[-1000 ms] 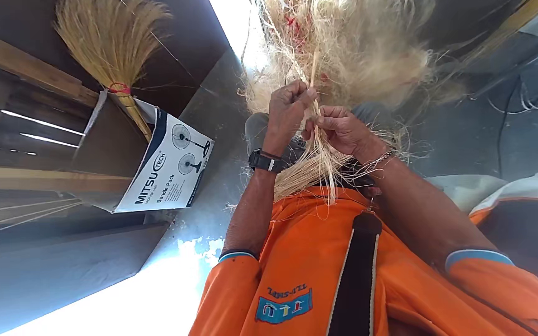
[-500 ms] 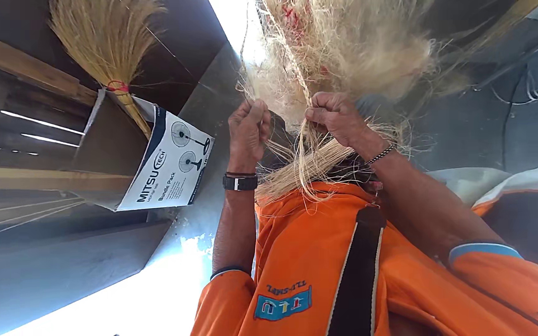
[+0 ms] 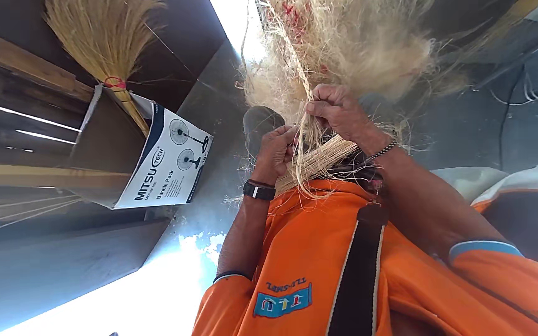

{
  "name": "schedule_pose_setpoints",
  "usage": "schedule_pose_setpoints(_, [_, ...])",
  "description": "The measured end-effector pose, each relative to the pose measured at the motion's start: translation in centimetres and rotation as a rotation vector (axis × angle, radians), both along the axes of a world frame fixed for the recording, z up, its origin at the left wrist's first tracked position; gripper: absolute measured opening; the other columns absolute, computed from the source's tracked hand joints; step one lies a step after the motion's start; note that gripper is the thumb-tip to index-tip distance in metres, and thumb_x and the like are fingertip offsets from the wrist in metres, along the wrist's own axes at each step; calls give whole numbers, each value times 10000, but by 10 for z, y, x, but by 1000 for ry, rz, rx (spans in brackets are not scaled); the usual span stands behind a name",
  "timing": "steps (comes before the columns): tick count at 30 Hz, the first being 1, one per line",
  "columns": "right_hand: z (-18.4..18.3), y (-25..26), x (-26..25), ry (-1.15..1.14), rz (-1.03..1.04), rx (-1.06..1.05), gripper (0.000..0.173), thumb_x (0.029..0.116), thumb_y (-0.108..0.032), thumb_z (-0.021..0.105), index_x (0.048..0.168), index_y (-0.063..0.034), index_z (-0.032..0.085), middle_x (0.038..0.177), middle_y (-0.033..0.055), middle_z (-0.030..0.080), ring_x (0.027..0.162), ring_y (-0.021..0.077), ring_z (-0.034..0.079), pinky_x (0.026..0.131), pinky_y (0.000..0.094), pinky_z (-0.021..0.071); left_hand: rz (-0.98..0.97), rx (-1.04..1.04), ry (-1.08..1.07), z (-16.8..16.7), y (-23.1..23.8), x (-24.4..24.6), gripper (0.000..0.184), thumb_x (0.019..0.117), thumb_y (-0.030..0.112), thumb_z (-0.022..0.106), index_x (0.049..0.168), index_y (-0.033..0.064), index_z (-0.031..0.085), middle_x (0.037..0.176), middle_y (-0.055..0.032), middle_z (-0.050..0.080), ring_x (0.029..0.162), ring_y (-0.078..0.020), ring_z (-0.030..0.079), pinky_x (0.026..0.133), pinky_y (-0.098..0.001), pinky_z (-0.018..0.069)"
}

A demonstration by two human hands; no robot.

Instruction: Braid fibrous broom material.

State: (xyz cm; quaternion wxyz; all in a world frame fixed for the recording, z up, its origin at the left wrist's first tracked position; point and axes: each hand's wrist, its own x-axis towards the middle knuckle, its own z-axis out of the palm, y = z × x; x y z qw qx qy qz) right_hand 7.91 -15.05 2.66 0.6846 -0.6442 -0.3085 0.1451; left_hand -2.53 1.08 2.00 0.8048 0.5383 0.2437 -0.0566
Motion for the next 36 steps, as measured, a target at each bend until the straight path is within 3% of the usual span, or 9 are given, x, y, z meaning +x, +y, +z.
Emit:
schedule_pose_setpoints(5, [-3,-2,6,-107,17,-17,190,984,-82,634,799,-67,593,718,-15,572,550,53,491,503,215,424,-5,-91,-1,12,-2,-2,130,1041,100,553,942,56,625,615,15,549,407,-5,428,363,-137,369])
schedule_pose_setpoints(9, [-2,-2,7,-135,41,-25,183,986,-87,633,807,-59,605,759,-2,580,559,55,493,499,216,427,-14,-134,-20,11,-5,0,127,1043,86,538,968,47,632,664,7,576,440,-9,456,393,-136,399])
schedule_pose_setpoints(14, [3,-4,7,-137,72,-53,134,961,-73,663,835,-43,630,792,11,612,570,55,520,504,212,451,15,-215,-43,10,-7,1,159,996,-39,482,1039,20,624,798,-55,689,554,-51,603,472,-170,494])
schedule_pose_setpoints(17, [5,-5,8,-140,95,-63,96,951,-63,672,865,-31,645,805,14,620,581,56,533,516,214,467,39,-181,-39,7,-5,0,153,1012,-10,512,1091,11,641,812,-56,693,580,-64,612,497,-186,506])
schedule_pose_setpoints(21, [6,-4,9,-140,99,-62,85,935,-54,681,861,-27,652,802,18,630,579,54,535,514,212,466,116,-136,-23,5,2,1,100,1021,38,561,1046,40,658,770,-19,669,556,-43,586,492,-170,498])
schedule_pose_setpoints(27, [5,-4,11,-167,89,-72,105,937,-87,697,853,-32,667,809,10,641,583,44,550,510,207,478,29,-272,-262,8,36,-4,241,1078,120,421,944,126,621,736,25,615,588,-45,572,520,-176,481])
schedule_pose_setpoints(30, [8,-5,11,-160,94,-60,105,937,-81,692,846,-42,657,762,-8,638,564,43,547,503,214,478,3,-113,-332,19,43,-10,227,1069,132,443,928,139,621,750,33,626,582,-41,563,512,-178,469])
schedule_pose_setpoints(34, [10,-6,13,-152,114,-83,87,932,-70,696,862,-35,660,794,8,656,579,52,563,511,219,490,-73,84,-313,37,36,-16,179,1053,82,486,985,81,651,1020,-58,749,552,-17,558,473,-162,450])
schedule_pose_setpoints(36, [13,-5,13,-160,119,-117,90,920,-66,711,860,-28,655,804,19,656,584,59,573,523,224,504,-137,139,-285,40,28,-15,155,1047,71,505,1020,53,656,1049,-69,756,520,-5,528,449,-158,422])
